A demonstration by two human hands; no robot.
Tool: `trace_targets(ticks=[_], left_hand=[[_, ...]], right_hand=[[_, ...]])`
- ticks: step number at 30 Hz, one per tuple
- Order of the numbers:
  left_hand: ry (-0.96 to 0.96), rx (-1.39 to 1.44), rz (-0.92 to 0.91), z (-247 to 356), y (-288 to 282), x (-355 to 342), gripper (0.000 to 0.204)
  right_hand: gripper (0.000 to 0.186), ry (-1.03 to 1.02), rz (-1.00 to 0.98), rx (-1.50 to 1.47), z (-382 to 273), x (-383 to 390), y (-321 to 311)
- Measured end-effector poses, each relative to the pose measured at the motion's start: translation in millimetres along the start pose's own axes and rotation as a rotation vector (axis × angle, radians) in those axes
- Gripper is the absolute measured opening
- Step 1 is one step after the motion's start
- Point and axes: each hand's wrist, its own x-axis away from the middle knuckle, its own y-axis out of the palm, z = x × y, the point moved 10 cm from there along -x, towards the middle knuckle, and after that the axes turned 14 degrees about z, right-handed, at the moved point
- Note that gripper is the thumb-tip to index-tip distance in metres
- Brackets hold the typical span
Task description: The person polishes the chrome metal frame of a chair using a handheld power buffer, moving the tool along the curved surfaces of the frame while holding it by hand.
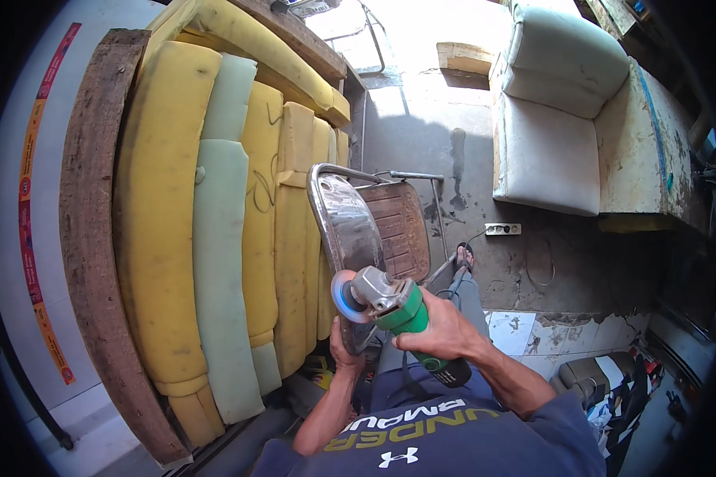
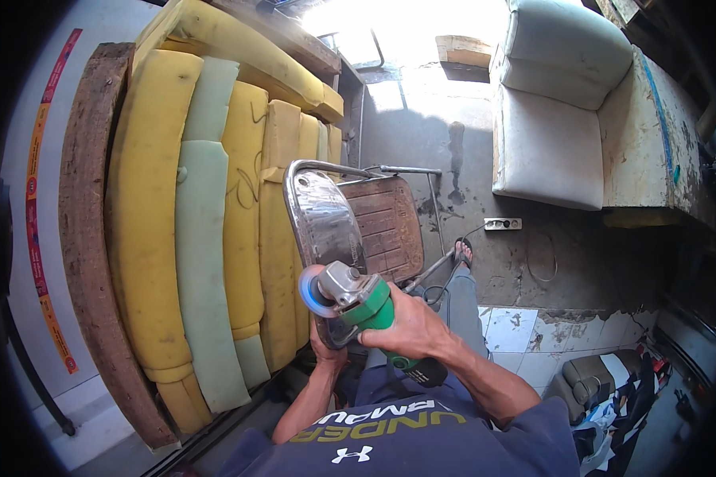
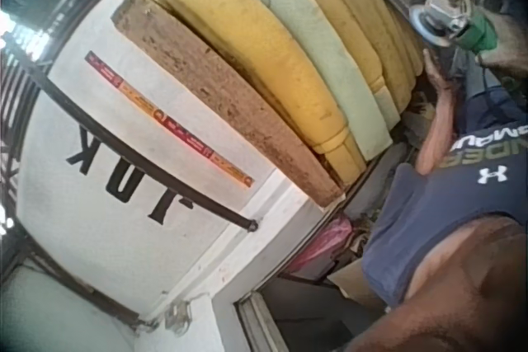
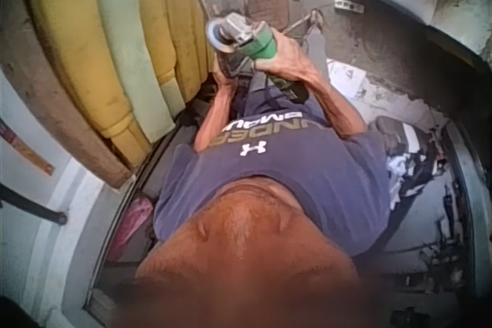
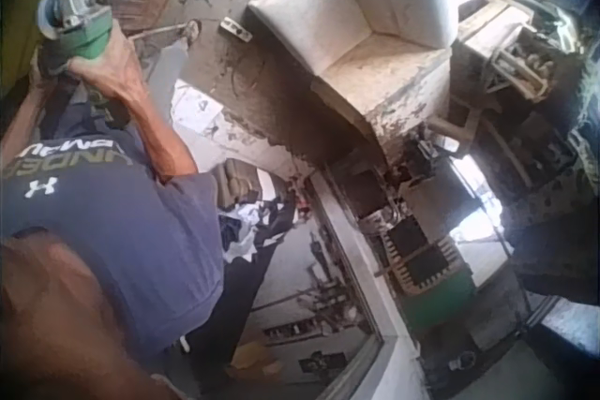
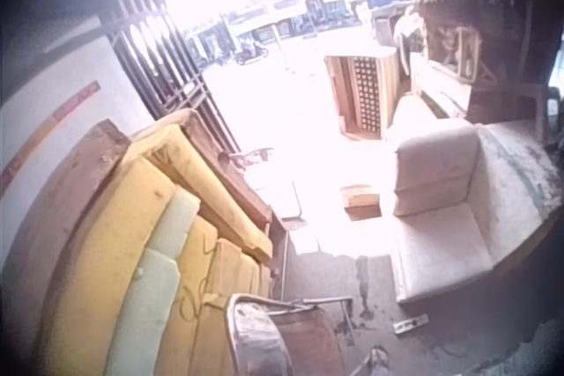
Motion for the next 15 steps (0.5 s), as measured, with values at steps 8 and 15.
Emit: trace_targets(ticks=[8,15], left_hand=[[0.131,-0.134,-0.050,35,7,6,0.040],[0.298,-0.293,-0.081,36,15,8,0.042]], right_hand=[[0.073,-0.101,0.057,-0.164,-16,-53,0],[0.044,0.147,-0.260,-0.578,-35,-152,-12]])
